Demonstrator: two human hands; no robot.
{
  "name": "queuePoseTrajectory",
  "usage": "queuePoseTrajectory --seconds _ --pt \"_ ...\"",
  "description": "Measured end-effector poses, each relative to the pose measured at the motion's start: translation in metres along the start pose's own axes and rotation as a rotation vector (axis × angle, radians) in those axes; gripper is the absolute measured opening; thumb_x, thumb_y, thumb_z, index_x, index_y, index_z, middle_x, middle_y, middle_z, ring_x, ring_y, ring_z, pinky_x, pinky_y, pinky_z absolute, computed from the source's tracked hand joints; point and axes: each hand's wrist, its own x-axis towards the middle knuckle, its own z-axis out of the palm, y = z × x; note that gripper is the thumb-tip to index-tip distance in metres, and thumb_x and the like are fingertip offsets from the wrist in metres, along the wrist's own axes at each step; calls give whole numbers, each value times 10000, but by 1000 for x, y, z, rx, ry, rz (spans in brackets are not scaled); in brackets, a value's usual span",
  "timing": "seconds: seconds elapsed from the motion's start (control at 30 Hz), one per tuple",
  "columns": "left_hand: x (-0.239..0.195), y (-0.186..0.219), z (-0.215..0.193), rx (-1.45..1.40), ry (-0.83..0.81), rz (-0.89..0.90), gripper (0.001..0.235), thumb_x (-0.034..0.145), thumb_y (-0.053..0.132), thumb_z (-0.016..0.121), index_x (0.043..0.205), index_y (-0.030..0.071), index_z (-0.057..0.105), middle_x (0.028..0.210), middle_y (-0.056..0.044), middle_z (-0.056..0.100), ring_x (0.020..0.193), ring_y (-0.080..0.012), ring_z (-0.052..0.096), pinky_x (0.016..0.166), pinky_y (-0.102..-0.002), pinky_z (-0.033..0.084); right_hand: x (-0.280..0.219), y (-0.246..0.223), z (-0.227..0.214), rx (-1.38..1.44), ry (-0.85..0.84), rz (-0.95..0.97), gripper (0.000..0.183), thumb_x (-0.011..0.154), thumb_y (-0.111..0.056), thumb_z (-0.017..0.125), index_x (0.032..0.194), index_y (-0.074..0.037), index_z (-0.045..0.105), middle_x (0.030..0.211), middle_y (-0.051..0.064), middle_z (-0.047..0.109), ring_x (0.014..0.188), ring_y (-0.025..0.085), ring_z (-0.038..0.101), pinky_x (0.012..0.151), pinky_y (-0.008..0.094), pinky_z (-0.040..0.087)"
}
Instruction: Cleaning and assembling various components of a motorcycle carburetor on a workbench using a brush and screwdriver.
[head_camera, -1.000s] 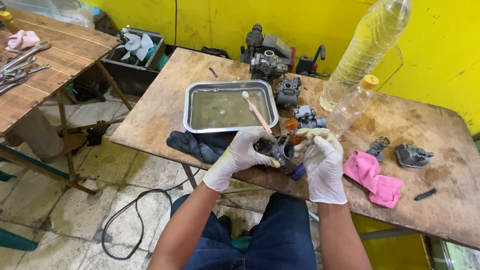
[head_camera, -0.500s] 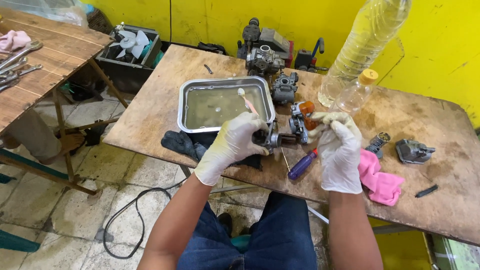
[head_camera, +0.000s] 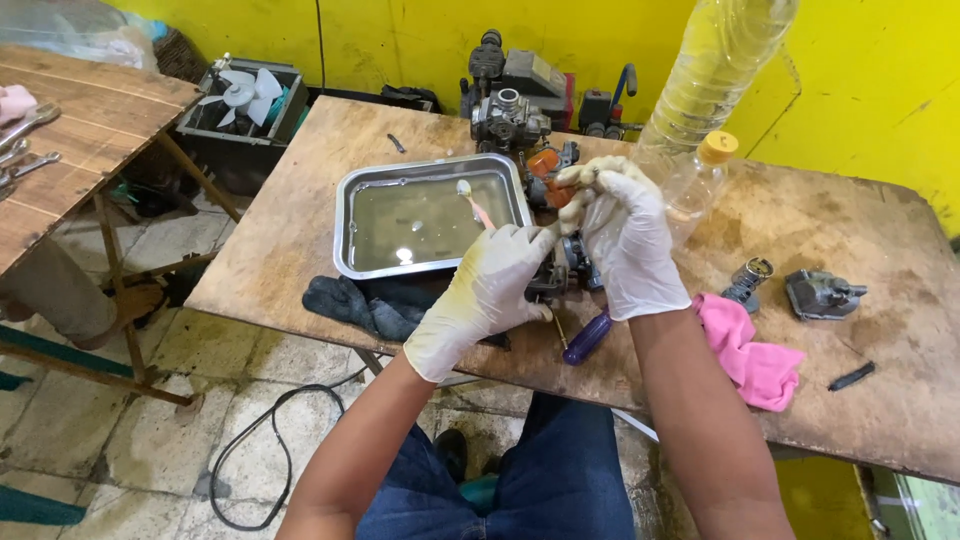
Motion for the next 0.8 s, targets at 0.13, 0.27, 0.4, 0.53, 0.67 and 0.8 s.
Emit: queuePoseTrajectory --seconds 0.13,0.27,0.4,0.53,0.67,0.8 --pt "-1 -13 15 -197 87 27 1076 443 607 932 1296 100 517 1225 -142 625 1162 -343 626 963 -450 519 2 6 -2 10 50 65 84 897 -158 596 928 -88 630 991 239 741 648 297 729 505 383 560" --pt "-5 -15 14 -394 156 23 1118 543 397 970 1442 15 425 1229 -227 622 1163 -428 618 994 -504 528 1 12 -14 71 42 58 120 897 -156 606 930 -41 615 986 249 734 646 336 722 493 403 556" --pt "-11 -16 16 -468 205 63 1209 507 405 972 1497 17 396 1208 -207 637 1136 -422 623 973 -518 549 2 14 -22 120 35 76 134 890 -161 607 935 -35 601 998 267 721 643 363 712 506 420 561" --pt "-12 -22 25 -503 264 136 1196 527 612 908 1477 46 452 1233 -171 645 1129 -381 642 994 -486 546 -2 11 -12 117 35 72 136 883 -173 607 918 -41 604 974 253 726 629 349 709 506 417 562" --pt "-16 -12 11 -544 283 106 1327 525 651 882 1564 36 329 1356 -206 582 1240 -389 592 1084 -497 501 -1 14 -19 86 45 64 133 901 -167 594 934 -38 598 976 243 727 647 338 712 516 409 572" --pt "-15 -7 -3 -873 252 58 1478 539 328 1003 1642 72 53 1586 -280 331 1406 -482 428 1184 -572 371 0 14 -20 97 34 41 139 907 -169 580 940 -34 583 979 270 716 635 356 707 497 411 566"
